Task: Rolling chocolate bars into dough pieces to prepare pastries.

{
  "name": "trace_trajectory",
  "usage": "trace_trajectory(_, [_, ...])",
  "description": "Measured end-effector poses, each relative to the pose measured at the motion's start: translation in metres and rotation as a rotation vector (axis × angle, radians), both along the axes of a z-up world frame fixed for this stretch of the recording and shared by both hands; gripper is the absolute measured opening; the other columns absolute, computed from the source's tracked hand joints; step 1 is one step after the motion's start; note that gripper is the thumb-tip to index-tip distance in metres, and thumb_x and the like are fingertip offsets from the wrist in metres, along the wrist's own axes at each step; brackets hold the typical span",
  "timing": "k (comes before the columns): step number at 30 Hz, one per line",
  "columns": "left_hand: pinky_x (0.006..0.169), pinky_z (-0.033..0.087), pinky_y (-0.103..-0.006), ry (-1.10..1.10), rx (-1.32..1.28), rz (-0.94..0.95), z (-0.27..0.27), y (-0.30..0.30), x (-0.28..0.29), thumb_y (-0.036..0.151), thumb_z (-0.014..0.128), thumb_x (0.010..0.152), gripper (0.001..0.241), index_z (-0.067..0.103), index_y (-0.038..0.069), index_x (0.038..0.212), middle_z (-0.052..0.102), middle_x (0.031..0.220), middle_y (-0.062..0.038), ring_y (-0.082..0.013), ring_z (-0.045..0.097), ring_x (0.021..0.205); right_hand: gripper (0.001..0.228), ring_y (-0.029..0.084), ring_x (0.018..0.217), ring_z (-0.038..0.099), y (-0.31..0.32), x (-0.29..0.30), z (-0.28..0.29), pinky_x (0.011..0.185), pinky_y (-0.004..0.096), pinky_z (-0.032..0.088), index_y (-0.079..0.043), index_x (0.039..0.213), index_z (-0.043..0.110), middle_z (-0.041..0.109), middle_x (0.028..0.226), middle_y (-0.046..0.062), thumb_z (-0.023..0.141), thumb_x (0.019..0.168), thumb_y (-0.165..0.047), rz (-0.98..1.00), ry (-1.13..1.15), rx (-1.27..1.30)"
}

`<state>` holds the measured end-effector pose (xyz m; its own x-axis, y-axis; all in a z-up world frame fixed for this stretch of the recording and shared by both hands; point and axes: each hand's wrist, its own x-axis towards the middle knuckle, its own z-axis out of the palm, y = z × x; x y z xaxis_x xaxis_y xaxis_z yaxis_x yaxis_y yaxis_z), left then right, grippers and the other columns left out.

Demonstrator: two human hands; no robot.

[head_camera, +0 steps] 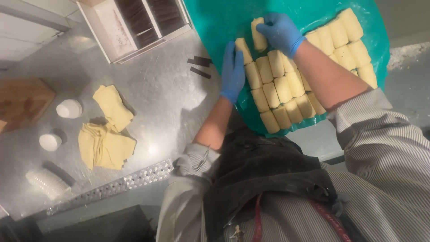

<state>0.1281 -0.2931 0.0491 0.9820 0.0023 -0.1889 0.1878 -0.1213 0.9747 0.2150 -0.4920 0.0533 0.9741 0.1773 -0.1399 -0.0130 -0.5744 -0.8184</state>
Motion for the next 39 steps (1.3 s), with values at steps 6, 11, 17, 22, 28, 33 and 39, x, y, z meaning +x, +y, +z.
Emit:
trace_trajectory(6, [0.122, 0.034, -0.0389, 0.144, -0.097, 0.087, 0.002, -0.016, 0.010, 0.040, 0.040, 0.103, 0.067, 0.034, -0.001, 0.156, 0.041, 0.161, -0.019, -0.0316, 0.044, 0.147, 0.036, 0.029, 0.077, 0.059, 0.016, -0.016, 0.012, 0.076, 0.042, 0.051, -0.001, 0.130, 0.054, 0.066, 0.095, 0.017, 0.066, 0.100, -0.016, 0.126, -0.016, -0.106])
trace_trajectory(11, [0.127, 0.028, -0.0414, 0.123, -0.124, 0.045, -0.025, -0.008, 0.003, 0.045, 0.043, 0.102, 0.073, 0.030, 0.000, 0.159, 0.033, 0.167, -0.020, -0.0335, 0.036, 0.153, 0.037, 0.044, 0.090, 0.068, 0.027, -0.032, 0.022, 0.080, 0.049, 0.053, 0.007, 0.137, 0.065, 0.074, 0.114, 0.025, 0.060, 0.104, -0.006, 0.245, -0.348, -0.235])
trace_trajectory(17, [0.127, 0.031, -0.0435, 0.011, -0.086, 0.030, 0.021, 0.040, -0.070, 0.023, 0.051, 0.103, 0.064, 0.029, 0.001, 0.159, 0.035, 0.165, -0.021, -0.0341, 0.038, 0.152, 0.068, 0.059, 0.138, 0.043, 0.062, -0.042, 0.032, 0.118, 0.059, 0.035, 0.019, 0.154, 0.032, 0.030, 0.157, 0.040, 0.065, 0.104, -0.012, 0.399, -0.511, -0.317])
trace_trajectory(22, [0.128, 0.031, -0.0412, -0.106, 0.286, 0.176, 0.037, 0.172, -0.130, 0.013, 0.053, 0.105, 0.056, 0.032, 0.000, 0.156, 0.037, 0.161, -0.020, -0.0336, 0.041, 0.149, 0.079, 0.045, 0.108, 0.052, 0.100, -0.044, 0.078, 0.097, 0.050, 0.043, 0.016, 0.147, 0.044, 0.052, 0.132, 0.032, 0.086, 0.082, 0.004, 0.329, -0.670, -0.397])
trace_trajectory(28, [0.119, 0.039, -0.0450, -0.045, 1.051, 0.388, -0.006, 0.393, -0.097, 0.021, 0.070, 0.097, 0.059, 0.047, 0.001, 0.147, 0.041, 0.155, -0.025, -0.0415, 0.046, 0.141, 0.034, 0.035, 0.104, 0.065, 0.209, -0.088, 0.061, 0.097, 0.041, 0.052, -0.003, 0.133, 0.071, 0.072, 0.127, 0.015, 0.065, 0.101, -0.010, 0.523, -0.547, -0.439])
trace_trajectory(33, [0.124, 0.026, -0.0513, 0.047, 1.223, 0.151, -0.046, 0.494, -0.047, 0.010, 0.060, 0.091, 0.071, 0.034, 0.007, 0.158, 0.022, 0.166, -0.021, -0.0415, 0.024, 0.153, 0.032, 0.024, 0.126, 0.060, 0.263, -0.111, -0.002, 0.110, 0.035, 0.045, -0.010, 0.124, 0.068, 0.065, 0.136, 0.005, 0.063, 0.096, -0.025, 0.614, -0.837, -0.711])
trace_trajectory(39, [0.107, 0.038, -0.0501, -0.049, 1.390, -0.199, -0.037, 0.506, -0.013, 0.002, 0.055, 0.085, 0.056, 0.055, 0.007, 0.142, 0.055, 0.145, -0.010, -0.0311, 0.052, 0.129, 0.045, 0.042, 0.128, 0.054, 0.272, -0.146, 0.010, 0.111, 0.046, 0.043, 0.004, 0.135, 0.062, 0.057, 0.143, 0.023, 0.063, 0.093, -0.010, 0.509, -0.592, -0.345])
